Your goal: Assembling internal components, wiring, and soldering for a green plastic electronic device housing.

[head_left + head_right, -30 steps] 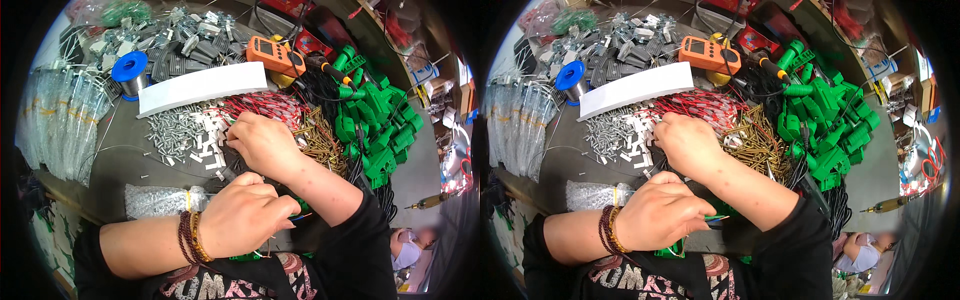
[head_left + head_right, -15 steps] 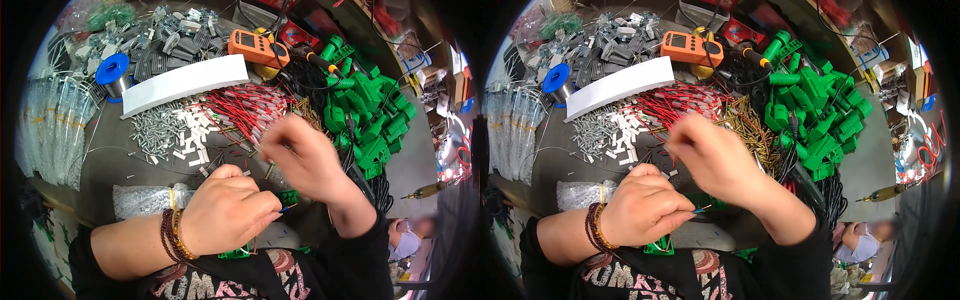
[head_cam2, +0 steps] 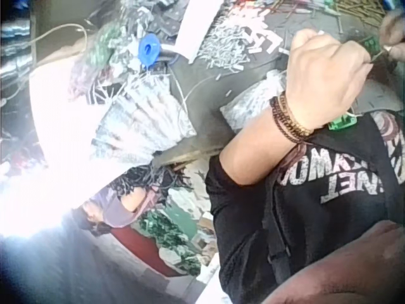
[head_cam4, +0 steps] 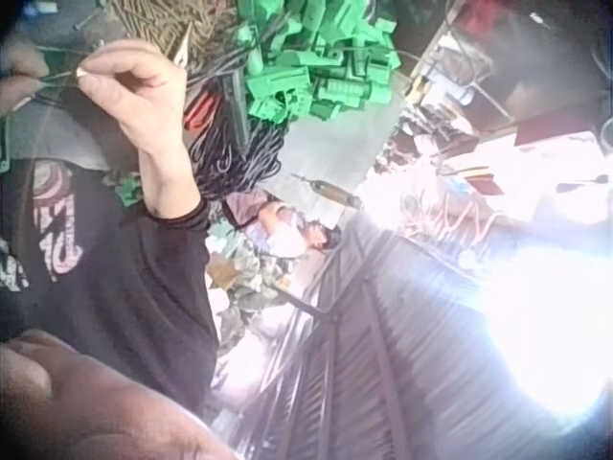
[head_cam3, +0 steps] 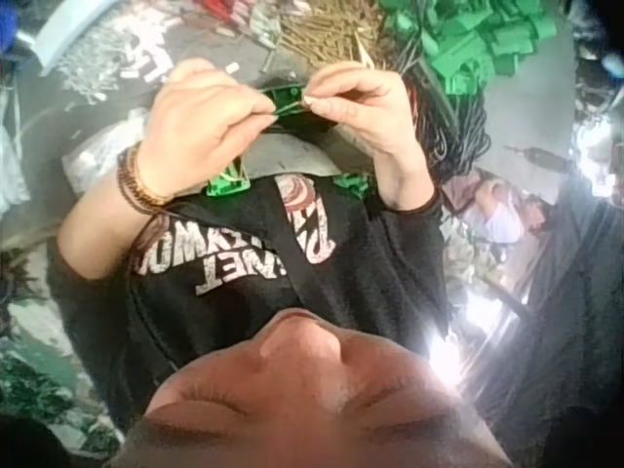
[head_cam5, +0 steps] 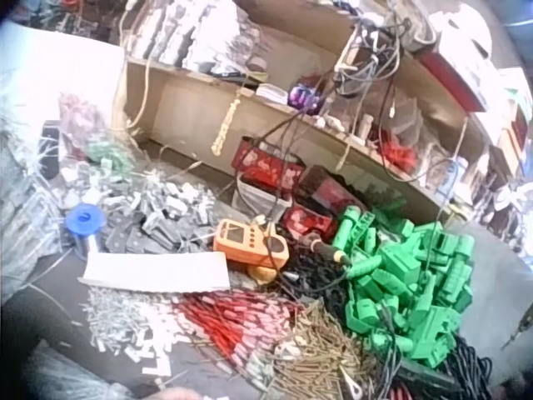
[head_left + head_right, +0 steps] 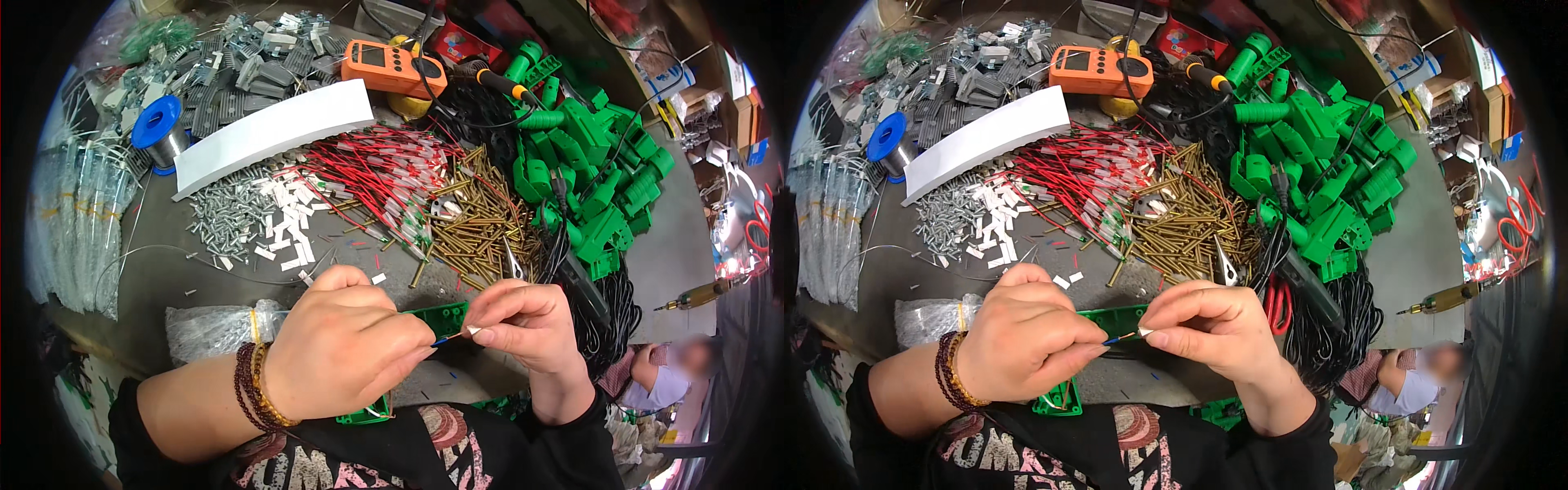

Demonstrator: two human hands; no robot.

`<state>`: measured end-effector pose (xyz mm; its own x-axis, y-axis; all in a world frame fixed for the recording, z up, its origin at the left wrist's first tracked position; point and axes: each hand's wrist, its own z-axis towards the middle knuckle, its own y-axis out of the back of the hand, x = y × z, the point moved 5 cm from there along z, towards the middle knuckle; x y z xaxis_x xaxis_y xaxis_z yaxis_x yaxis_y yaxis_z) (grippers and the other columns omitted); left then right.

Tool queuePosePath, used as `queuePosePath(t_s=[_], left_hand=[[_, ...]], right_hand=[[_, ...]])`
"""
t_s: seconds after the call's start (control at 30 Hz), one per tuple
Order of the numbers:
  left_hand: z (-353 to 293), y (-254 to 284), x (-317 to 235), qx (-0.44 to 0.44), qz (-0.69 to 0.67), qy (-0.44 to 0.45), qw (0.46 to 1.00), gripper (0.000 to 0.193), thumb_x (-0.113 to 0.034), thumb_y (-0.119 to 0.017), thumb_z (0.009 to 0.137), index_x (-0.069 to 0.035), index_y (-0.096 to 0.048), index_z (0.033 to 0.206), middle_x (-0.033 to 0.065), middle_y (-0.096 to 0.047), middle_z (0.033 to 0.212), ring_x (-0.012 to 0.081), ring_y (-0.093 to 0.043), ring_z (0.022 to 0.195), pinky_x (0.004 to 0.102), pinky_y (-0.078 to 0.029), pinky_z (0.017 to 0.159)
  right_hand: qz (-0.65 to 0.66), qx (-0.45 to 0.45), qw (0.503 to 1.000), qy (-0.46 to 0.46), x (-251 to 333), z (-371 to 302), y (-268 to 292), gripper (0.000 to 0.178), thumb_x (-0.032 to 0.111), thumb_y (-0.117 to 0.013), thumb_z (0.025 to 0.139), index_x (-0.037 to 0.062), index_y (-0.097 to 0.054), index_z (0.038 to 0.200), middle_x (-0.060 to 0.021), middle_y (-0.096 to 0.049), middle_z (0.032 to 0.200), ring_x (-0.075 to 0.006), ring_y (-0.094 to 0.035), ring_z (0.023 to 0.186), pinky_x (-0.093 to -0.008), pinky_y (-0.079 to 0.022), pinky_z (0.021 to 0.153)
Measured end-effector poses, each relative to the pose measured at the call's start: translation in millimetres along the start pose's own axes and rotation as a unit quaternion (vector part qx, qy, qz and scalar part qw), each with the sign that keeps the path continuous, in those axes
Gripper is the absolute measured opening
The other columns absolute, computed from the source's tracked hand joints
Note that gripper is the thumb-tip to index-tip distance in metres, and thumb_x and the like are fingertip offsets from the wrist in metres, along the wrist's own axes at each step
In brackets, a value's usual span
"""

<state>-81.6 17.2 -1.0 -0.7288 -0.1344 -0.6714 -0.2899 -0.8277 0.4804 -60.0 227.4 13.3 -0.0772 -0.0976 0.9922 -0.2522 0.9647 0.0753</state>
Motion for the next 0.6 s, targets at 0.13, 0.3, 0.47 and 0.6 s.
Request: queuePosePath(t_s=[0.13,0.3,0.47,0.6], left_hand=[[-0.1,0.4,-2.2,0.002,0.008,-0.008,1.000,0.013,-0.013,-0.080,0.075,-0.012,-0.073,0.085,-0.0025,-0.066,0.072,0.0169,-0.063,0.070,0.0339,-0.044,0.074],[-1.8,0.5,-0.8,0.001,0.007,-0.006,1.000,0.013,-0.013,-0.080,0.075,-0.012,-0.072,0.086,-0.0024,-0.065,0.073,0.0171,-0.063,0.070,0.0340,-0.045,0.075],[-1.0,1.5,-1.7,0.006,0.005,-0.006,1.000,0.014,-0.013,-0.081,0.076,-0.012,-0.071,0.086,-0.0022,-0.066,0.074,0.0179,-0.064,0.071,0.0344,-0.045,0.075],[-0.7,0.0,1.8,-0.001,0.006,0.038,0.999,0.034,-0.019,-0.083,0.076,-0.011,-0.064,0.103,-0.0026,-0.067,0.076,0.0181,-0.066,0.074,0.0384,-0.045,0.084]], right_hand=[[-0.007,0.012,1.000,0.000,4.0,0.4,-3.1,0.013,-0.004,-0.079,0.080,-0.0024,-0.076,0.092,-0.0127,-0.072,0.097,-0.0190,-0.067,0.093,-0.0310,-0.053,0.082],[-0.036,0.013,0.999,-0.008,7.9,2.8,-7.5,0.013,-0.002,-0.079,0.080,-0.0016,-0.075,0.092,-0.0114,-0.073,0.096,-0.0186,-0.068,0.090,-0.0310,-0.053,0.081],[-0.160,0.062,0.984,0.048,12.2,9.1,-24.2,0.013,0.000,-0.077,0.079,0.0013,-0.075,0.091,-0.0096,-0.073,0.093,-0.0189,-0.069,0.085,-0.0309,-0.054,0.076],[-0.225,0.102,0.967,0.061,15.5,16.1,-34.2,0.013,0.002,-0.077,0.077,0.0027,-0.075,0.090,-0.0095,-0.073,0.091,-0.0210,-0.071,0.083,-0.0320,-0.055,0.075]])
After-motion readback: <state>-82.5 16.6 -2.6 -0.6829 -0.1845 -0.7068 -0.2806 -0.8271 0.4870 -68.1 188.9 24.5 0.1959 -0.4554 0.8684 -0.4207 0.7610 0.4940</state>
